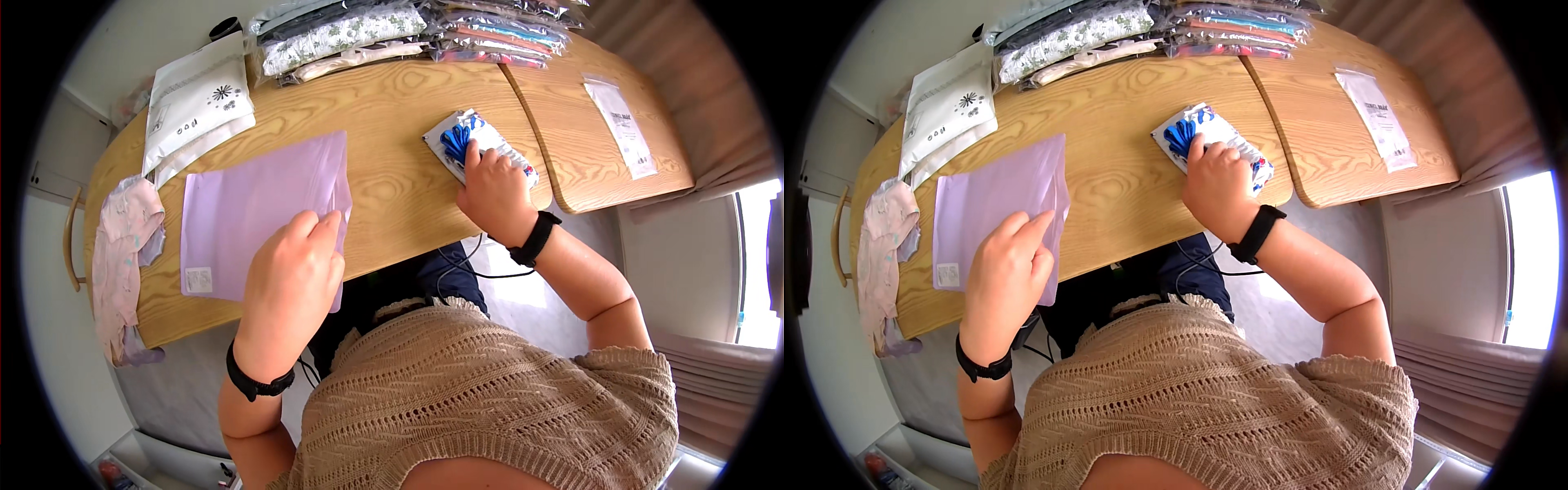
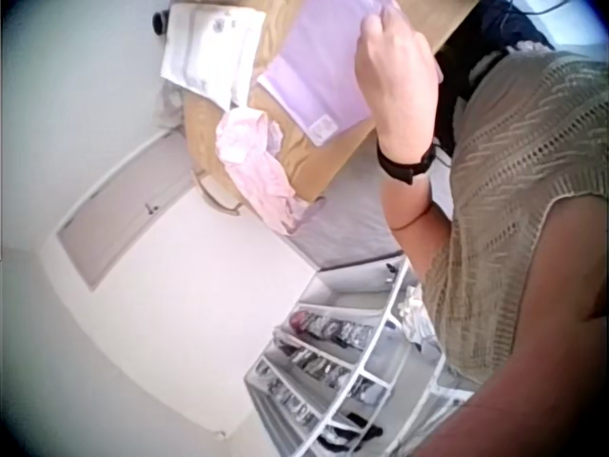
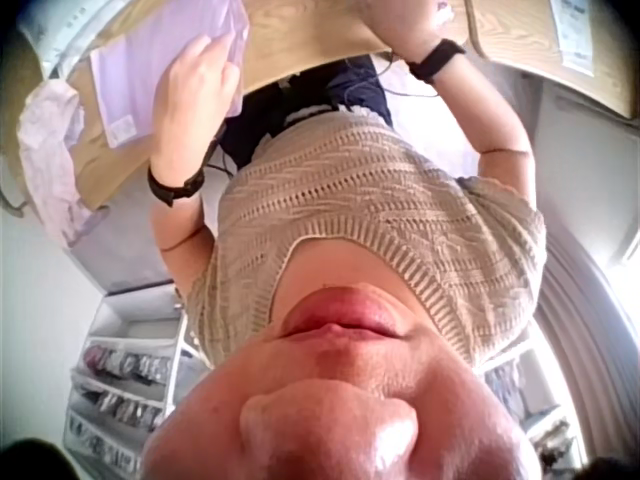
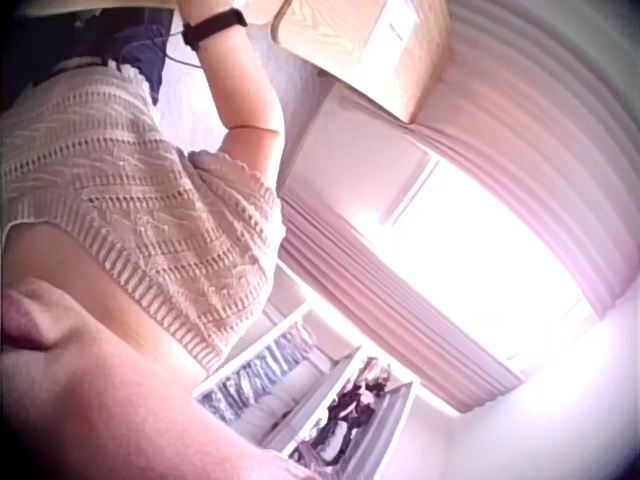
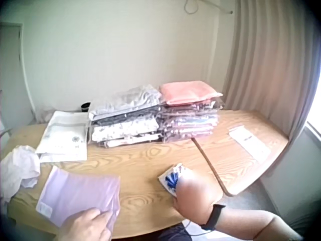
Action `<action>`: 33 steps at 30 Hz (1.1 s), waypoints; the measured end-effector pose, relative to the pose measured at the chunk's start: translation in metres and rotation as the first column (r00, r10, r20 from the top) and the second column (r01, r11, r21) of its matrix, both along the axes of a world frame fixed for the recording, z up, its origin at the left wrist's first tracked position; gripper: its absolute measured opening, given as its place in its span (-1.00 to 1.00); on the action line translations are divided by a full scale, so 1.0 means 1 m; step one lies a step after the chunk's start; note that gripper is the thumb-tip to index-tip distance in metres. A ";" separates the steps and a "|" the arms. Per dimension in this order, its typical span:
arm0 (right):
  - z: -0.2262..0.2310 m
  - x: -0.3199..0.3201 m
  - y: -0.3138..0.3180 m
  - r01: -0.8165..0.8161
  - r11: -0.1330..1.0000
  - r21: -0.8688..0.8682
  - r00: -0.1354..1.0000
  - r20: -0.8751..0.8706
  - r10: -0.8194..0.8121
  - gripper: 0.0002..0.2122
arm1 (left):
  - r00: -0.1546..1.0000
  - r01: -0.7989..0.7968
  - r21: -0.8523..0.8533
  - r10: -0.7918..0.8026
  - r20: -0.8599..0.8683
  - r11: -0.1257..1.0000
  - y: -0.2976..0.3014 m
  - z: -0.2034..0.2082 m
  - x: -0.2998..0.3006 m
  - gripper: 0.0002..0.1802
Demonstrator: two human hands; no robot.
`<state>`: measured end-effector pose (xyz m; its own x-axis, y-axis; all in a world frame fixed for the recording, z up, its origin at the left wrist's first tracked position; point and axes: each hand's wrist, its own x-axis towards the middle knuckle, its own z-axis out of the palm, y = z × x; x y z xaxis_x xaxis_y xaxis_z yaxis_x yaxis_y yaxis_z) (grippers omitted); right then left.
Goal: Folding and packaging shirts and shorts into plastic bags.
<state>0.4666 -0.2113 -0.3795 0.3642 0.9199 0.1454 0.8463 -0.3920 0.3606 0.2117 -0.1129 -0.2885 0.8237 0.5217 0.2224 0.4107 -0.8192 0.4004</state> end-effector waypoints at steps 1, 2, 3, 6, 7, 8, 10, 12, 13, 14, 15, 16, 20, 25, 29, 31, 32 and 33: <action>0.001 -0.001 0.000 0.001 1.000 -0.003 1.000 -0.003 -0.001 -0.50 | 1.000 0.000 0.005 0.000 -0.001 1.000 0.000 0.000 0.001 -0.64; 0.003 -0.003 0.002 0.004 0.997 -0.071 0.999 0.036 -0.001 -0.46 | 1.000 0.000 0.010 0.000 0.000 1.000 0.001 -0.002 0.001 -0.64; 0.005 -0.004 0.003 0.008 0.990 -0.138 0.997 0.074 0.002 -0.41 | 1.000 0.002 0.008 -0.002 -0.001 1.000 0.001 -0.002 0.001 -0.64; 0.005 0.001 0.008 0.023 0.986 -0.168 0.996 0.090 -0.008 -0.45 | 1.000 -0.007 0.014 0.007 0.001 1.000 0.000 -0.003 0.002 -0.64; 0.004 0.004 0.010 0.040 0.983 -0.180 0.996 0.082 -0.026 -0.46 | 1.000 -0.008 0.014 0.008 0.001 1.000 0.000 -0.003 0.002 -0.64; 0.002 0.007 0.011 0.047 0.989 -0.140 0.999 0.032 -0.043 -0.53 | 1.000 -0.012 0.014 0.012 0.001 1.000 -0.001 -0.002 0.002 -0.65; 0.009 0.018 0.009 0.046 0.996 -0.070 0.995 -0.086 -0.052 -0.59 | 1.000 -0.013 0.016 0.013 0.006 1.000 0.000 -0.003 0.001 -0.64; 0.026 0.035 0.010 0.121 0.993 0.010 0.923 -0.369 -0.109 -0.70 | 1.000 -0.022 0.016 0.022 0.008 1.000 -0.001 -0.003 0.000 -0.64; 0.039 0.045 0.010 0.156 0.988 0.004 0.850 -0.510 -0.132 -0.64 | 1.000 -0.021 0.019 0.021 0.007 1.000 -0.002 -0.002 0.000 -0.63; 0.047 0.057 0.005 0.166 0.982 0.090 0.729 -0.682 -0.061 -0.62 | 1.000 -0.016 0.022 0.015 0.008 1.000 -0.002 -0.001 0.000 -0.63; 0.052 0.069 0.000 0.195 0.966 0.172 0.576 -0.817 0.030 -0.60 | 1.000 -0.014 0.025 0.014 0.011 1.000 -0.002 0.000 0.001 -0.63; 0.055 0.081 -0.003 0.331 0.940 0.085 0.301 -0.953 -0.020 -0.57 | 1.000 -0.013 0.022 0.013 0.016 1.000 -0.002 0.000 0.001 -0.64; 0.059 0.088 -0.013 0.391 0.920 -0.027 -0.323 -0.940 0.109 -0.59 | 1.000 -0.020 0.013 0.020 0.023 1.000 0.001 -0.002 0.001 -0.64; 0.062 0.058 -0.020 0.287 0.958 -0.002 -0.799 -0.552 0.239 -0.53 | 0.999 -0.009 0.003 0.009 0.032 1.000 0.003 -0.002 0.005 -0.60; 0.064 0.017 -0.006 0.165 0.985 0.054 -0.980 -0.108 0.170 -0.47 | 0.998 -0.020 -0.020 0.021 0.063 1.000 0.001 -0.005 0.007 -0.64; 0.050 -0.002 -0.001 0.172 0.978 0.120 -0.985 0.007 0.172 -0.44 | 0.998 -0.023 0.007 0.023 0.052 1.000 0.000 -0.005 0.009 -0.66; 0.049 -0.014 0.003 0.155 0.979 0.134 -0.988 0.040 0.151 -0.43 | 0.998 -0.031 0.026 0.030 0.047 0.999 0.000 -0.006 0.009 -0.68; 0.049 -0.023 0.005 0.139 0.979 0.151 -0.989 0.071 0.129 -0.41 | 0.999 -0.032 0.036 0.030 0.043 0.999 0.000 -0.006 0.010 -0.68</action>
<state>0.4435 -0.2067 -0.3300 -0.2396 0.9706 0.0215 -0.9096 -0.2167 -0.3544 0.2220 -0.1130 -0.2947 0.7968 0.5375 0.2760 0.4192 -0.8207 0.3882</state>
